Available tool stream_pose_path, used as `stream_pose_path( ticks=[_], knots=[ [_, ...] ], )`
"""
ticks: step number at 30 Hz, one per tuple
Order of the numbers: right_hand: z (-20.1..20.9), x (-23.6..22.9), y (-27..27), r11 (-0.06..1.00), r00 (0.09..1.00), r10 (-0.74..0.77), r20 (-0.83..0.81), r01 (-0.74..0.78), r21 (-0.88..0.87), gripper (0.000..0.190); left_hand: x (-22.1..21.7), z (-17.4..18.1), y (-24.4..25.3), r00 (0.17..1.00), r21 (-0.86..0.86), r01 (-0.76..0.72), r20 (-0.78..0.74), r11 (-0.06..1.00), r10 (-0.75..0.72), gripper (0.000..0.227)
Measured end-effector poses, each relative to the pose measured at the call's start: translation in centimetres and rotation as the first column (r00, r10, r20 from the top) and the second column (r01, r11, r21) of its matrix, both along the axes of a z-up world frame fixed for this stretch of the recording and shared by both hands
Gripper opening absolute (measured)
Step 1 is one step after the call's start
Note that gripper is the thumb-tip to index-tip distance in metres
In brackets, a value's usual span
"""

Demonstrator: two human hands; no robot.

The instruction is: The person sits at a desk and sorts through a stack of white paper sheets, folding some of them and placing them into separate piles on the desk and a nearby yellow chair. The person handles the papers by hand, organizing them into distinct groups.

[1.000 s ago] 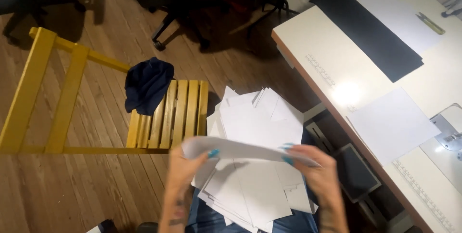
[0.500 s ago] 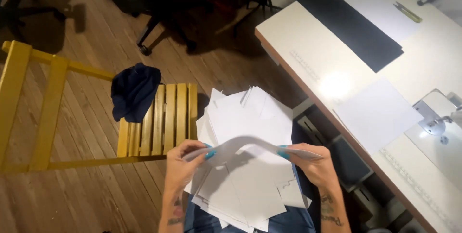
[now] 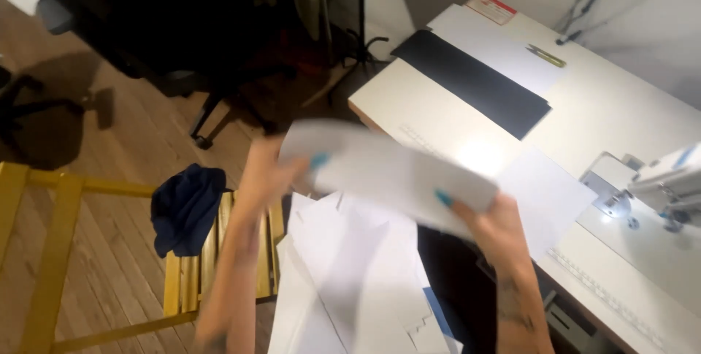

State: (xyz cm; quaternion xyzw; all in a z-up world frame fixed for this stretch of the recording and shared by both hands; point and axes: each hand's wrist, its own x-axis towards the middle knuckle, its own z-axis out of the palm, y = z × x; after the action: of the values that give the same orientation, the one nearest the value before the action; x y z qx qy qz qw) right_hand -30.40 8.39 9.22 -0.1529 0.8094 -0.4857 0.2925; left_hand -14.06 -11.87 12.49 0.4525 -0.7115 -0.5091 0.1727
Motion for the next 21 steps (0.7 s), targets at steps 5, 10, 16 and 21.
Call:
stream_pose_path(
  ticks=[5,10,16,21],
  knots=[
    [-4.6,-5.2,-2.7,0.986,0.953,-0.164,-0.256,0.164,-0.024,0.037,-12.5,-10.5,-11.0,0.993,-0.319,0.012,-0.105,0.948,-0.048,0.037],
    [-11.6,-9.3,-4.1,0.903,0.852,-0.020,-0.523,0.239,0.357,0.049,-18.8,-10.4,-10.4,0.936,-0.338,0.260,0.320,0.905,-0.149,0.046],
    [-6.7,-6.4,-5.3,0.940,0.498,-0.099,-0.862,0.330,0.083,0.082,-19.0,-11.8,-8.9,0.983,-0.811,0.114,0.174,0.573,0.051,0.072],
    [-4.6,0.0,-2.3,0.992,0.530,-0.123,-0.839,0.033,-0.124,0.060,-8.7,-8.9,-5.1,0.980,-0.760,-0.197,-0.148,0.619,0.130,0.058]
  ],
)
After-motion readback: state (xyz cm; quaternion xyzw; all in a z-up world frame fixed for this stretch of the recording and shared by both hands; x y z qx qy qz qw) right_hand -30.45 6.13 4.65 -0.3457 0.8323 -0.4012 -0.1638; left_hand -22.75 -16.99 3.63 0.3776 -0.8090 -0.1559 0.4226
